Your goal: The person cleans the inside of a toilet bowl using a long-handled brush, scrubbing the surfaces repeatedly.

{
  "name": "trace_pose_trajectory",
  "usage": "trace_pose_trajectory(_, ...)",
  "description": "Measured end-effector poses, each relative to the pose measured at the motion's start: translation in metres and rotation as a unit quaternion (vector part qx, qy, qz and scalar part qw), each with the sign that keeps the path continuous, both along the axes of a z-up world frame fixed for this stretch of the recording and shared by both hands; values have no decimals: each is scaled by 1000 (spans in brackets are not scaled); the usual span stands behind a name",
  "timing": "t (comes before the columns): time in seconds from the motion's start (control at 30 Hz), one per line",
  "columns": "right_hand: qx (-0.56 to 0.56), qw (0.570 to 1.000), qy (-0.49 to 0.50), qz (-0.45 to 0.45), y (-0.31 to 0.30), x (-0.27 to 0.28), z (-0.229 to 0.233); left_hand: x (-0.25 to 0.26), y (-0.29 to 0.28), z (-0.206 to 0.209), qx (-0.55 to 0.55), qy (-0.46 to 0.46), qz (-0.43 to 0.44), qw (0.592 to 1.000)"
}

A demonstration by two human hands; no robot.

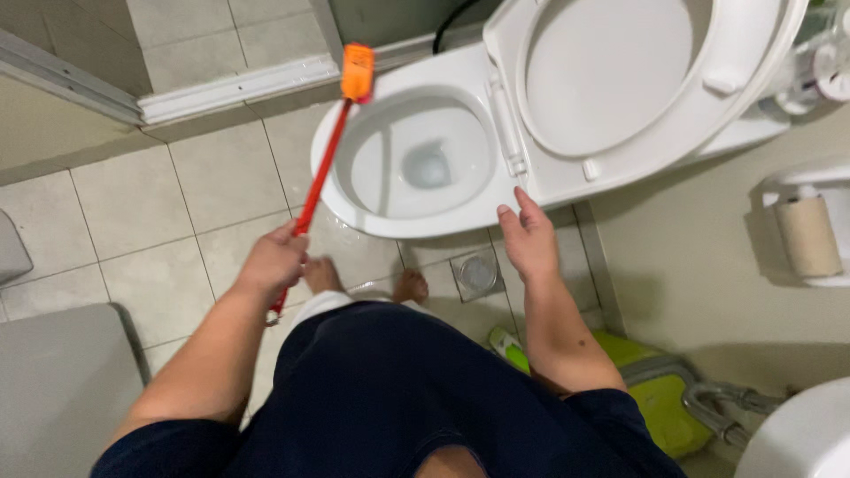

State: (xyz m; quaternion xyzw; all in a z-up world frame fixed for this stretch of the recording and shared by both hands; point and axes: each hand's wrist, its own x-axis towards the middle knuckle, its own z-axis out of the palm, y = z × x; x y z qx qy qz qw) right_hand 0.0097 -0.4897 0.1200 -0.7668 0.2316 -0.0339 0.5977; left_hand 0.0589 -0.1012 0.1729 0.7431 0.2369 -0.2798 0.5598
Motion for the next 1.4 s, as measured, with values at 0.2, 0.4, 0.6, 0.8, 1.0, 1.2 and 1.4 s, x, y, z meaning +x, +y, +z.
trace_pose_trajectory(0.2,6,1000,11,-12,-18,-20,-30,23,-50,-14,59,-19,-66,996)
trace_pose_trajectory(0.4,-31,999,44,-7,-15,-27,-13,53,-145,-16,65,-17,-157,985)
trace_pose_trajectory(0.6,-63,998,8,26,-15,-18,-13,53,-125,-12,53,-37,-131,989)
trace_pose_trajectory(0.8,-118,991,-45,53,-5,12,-2,26,-43,5,69,24,-38,997)
trace_pose_trajectory(1.0,-154,981,-36,109,20,34,25,19,-45,-1,61,20,-16,998)
trace_pose_trajectory(1.2,-170,977,-10,131,44,25,35,29,-77,6,113,-9,-127,985)
trace_pose_trajectory(1.4,-156,982,6,109,78,-1,42,-2,-5,8,39,0,-52,998)
